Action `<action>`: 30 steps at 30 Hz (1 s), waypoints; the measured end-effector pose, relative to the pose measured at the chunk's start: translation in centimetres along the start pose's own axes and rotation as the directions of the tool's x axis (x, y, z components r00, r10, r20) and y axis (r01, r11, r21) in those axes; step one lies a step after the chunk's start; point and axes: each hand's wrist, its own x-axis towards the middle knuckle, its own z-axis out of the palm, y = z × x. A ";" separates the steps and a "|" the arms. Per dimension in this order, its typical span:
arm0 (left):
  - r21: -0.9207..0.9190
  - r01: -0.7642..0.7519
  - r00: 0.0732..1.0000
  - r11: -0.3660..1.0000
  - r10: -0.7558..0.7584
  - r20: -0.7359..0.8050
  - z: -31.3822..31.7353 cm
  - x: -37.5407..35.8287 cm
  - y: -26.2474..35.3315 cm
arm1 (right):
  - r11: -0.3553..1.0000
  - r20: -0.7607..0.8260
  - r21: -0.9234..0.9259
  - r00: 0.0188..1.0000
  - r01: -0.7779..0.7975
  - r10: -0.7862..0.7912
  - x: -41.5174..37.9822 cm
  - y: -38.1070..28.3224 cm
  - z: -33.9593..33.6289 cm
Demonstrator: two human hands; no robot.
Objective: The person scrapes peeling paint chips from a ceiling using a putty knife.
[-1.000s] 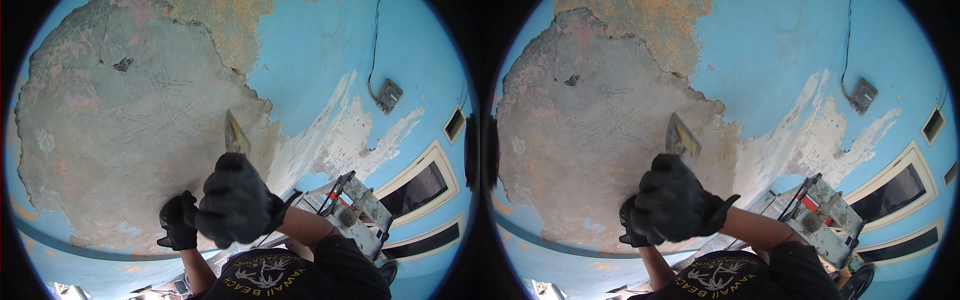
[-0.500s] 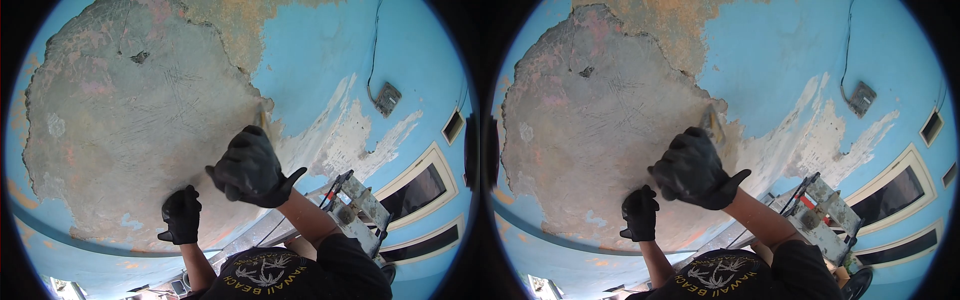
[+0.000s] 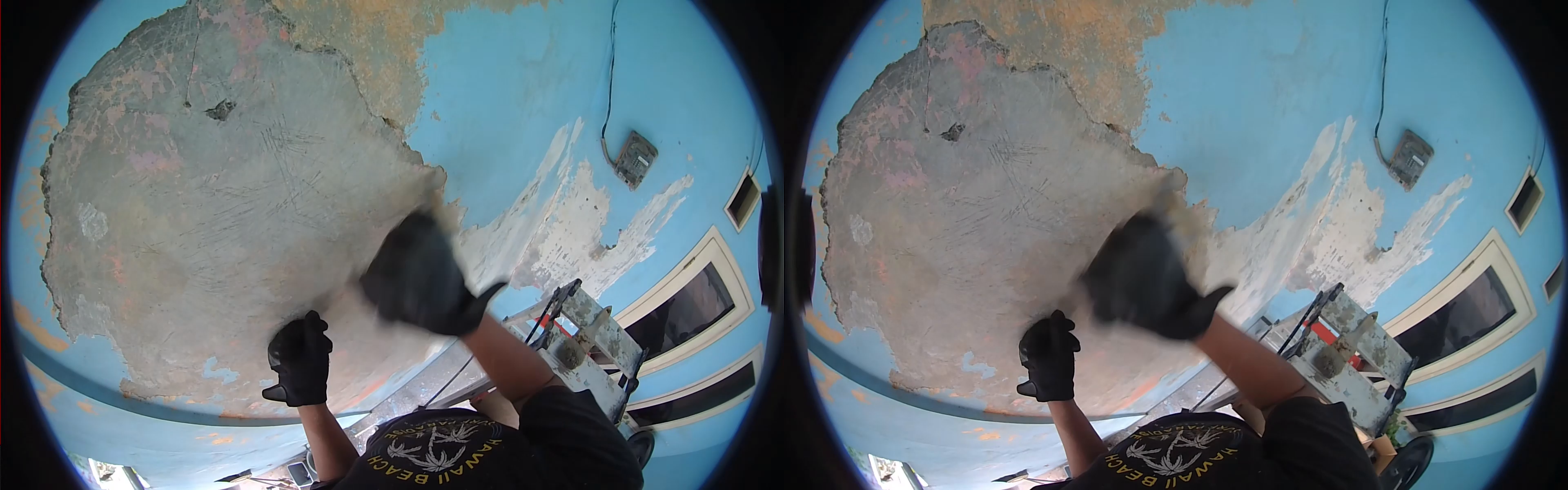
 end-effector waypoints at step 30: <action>-0.287 0.484 0.874 0.827 -0.441 0.203 -0.4 0.3 1.7 | 0.993 -0.159 -0.089 0.986 -0.074 0.060 -0.4 1.6 -0.8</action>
